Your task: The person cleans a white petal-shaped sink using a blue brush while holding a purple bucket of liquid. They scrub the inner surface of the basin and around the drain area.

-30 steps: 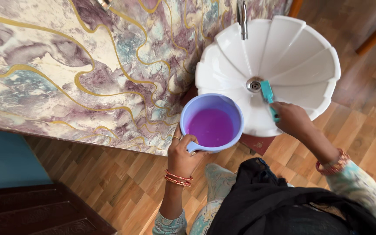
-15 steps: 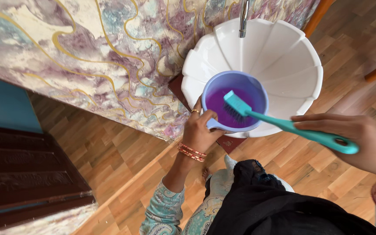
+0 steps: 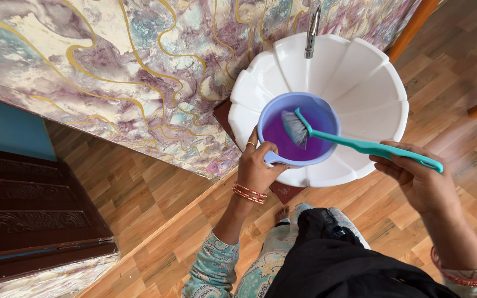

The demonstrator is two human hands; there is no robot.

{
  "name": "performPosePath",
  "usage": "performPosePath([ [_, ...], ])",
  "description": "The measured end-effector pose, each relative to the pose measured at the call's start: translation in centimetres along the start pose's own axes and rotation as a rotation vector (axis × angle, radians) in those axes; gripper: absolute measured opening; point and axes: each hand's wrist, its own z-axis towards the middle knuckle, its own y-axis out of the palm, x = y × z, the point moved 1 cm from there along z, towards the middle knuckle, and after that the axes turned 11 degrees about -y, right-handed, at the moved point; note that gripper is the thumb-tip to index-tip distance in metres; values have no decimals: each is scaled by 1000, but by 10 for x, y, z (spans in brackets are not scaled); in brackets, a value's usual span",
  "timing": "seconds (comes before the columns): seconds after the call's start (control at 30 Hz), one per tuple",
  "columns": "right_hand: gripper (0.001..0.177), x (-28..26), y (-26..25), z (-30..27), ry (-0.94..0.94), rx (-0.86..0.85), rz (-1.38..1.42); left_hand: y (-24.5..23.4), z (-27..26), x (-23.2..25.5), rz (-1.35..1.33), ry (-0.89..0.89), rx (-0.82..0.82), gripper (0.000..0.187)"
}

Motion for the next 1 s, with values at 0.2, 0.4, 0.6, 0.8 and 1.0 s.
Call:
performPosePath([
  [0.2,31,45,-24,11,100,50,554,-25,20,-18,-55,9,45,48],
  [0.4,40,83,-25,4,133,152,715,-70,21,-36,18,-76,125,49],
  [0.6,38,112,-10,13,117,158,551,-103,20,-62,-4,-101,188,47],
  [0.8,44,94,15,-23,-167,-452,-861,-120,20,-73,-51,-184,162,46],
  [1.0,66,133,31,45,-427,-557,-1373,-117,32,-76,-83,-178,144,46],
])
